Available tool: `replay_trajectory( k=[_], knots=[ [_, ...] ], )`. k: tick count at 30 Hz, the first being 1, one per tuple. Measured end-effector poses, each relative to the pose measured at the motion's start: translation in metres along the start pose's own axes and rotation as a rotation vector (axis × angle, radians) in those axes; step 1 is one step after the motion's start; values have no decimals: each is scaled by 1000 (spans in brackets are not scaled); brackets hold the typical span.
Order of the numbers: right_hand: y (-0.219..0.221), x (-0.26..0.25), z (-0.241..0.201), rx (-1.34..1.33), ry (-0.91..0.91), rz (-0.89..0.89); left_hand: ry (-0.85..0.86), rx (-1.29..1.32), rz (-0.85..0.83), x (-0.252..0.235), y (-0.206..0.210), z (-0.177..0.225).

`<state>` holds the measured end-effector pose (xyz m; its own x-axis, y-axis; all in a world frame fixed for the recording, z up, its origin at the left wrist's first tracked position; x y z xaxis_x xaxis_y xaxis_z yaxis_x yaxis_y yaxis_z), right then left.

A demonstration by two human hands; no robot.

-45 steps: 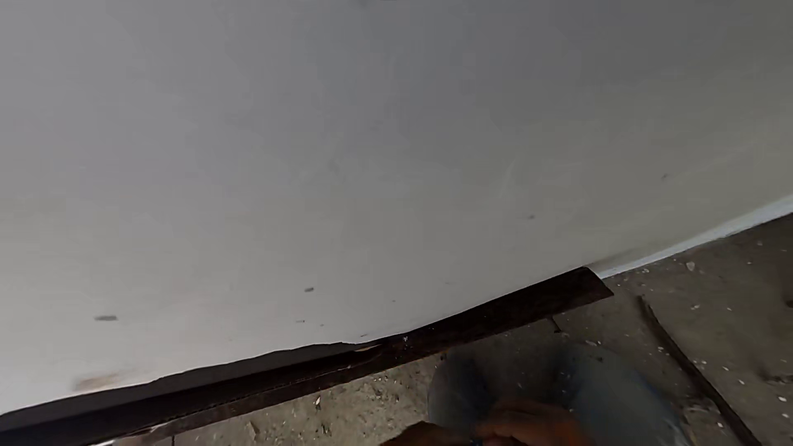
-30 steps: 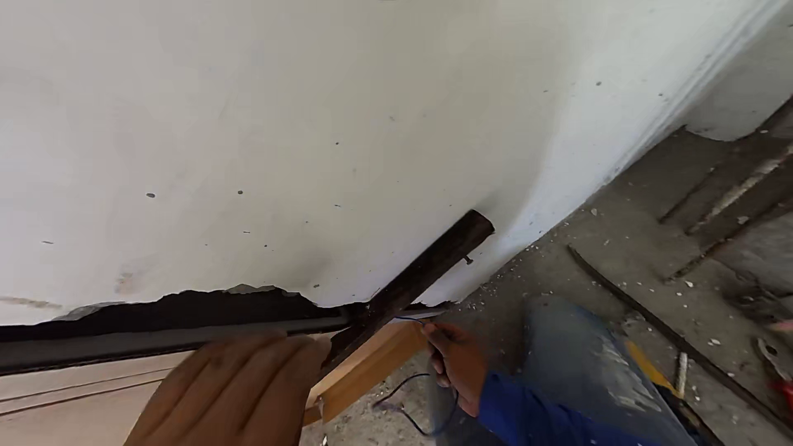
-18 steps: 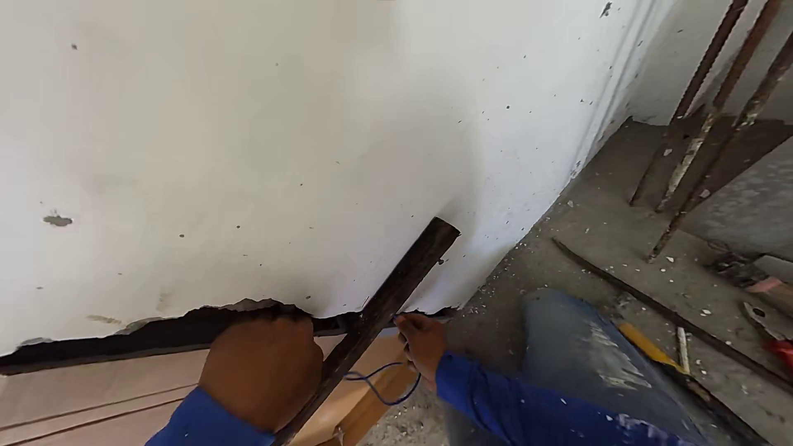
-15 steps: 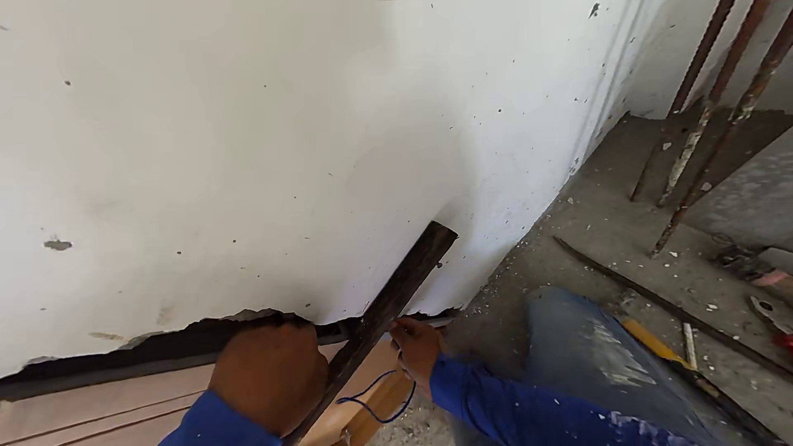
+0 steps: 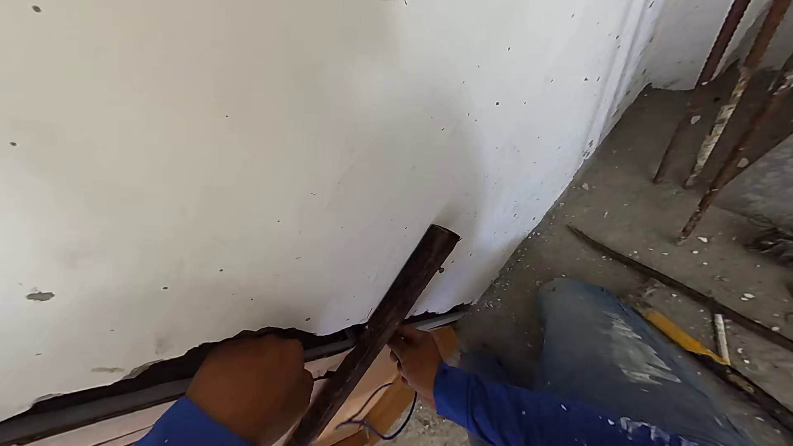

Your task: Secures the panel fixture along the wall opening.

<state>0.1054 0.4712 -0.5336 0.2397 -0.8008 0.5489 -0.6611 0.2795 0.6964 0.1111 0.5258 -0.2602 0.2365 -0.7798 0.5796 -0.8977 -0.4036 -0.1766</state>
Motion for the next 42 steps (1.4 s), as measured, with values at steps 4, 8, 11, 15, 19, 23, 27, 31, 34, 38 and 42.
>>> replay_trajectory(
  k=[4, 8, 11, 15, 19, 23, 27, 31, 34, 38, 42],
  knots=[
    [1, 2, 3, -55, -6, 13, 15, -7, -49, -5, 3, 2],
    [2, 7, 2, -130, 9, -29, 14, -8, -120, -16, 12, 4],
    [-1, 12, 6, -217, 104, 2, 29, -3, -145, -18, 13, 4],
    [12, 17, 3, -242, 155, -54, 32, 20, -136, -16, 13, 5],
    [10, 18, -4, -206, 145, -38, 27, 27, -121, -14, 14, 3],
    [0, 18, -2, -218, 187, -7, 26, 30, -106, -11, 12, 3],
    [2, 19, 8, -269, 305, -63, 22, 28, -84, -9, 9, 5],
    [11, 19, 1, -244, 312, -146, 31, 6, -38, -7, 10, 4],
    [17, 20, -11, -179, 285, -130, 43, 5, -7, -7, 12, 5],
    [12, 19, -9, -96, 235, -81, 43, 16, 15, -8, 11, 2],
    [4, 16, -9, 48, 141, -53, 28, 13, -37, -9, 10, 2]
  ],
)
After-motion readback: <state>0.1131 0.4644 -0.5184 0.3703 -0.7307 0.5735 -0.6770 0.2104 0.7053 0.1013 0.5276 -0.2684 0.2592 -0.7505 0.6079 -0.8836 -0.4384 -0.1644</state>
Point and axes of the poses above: each hand's wrist, its own x-axis away from the middle knuckle, its own y-axis out of the palm, z = x × y, the point moved 10 cm from there along -x, towards the middle knuckle
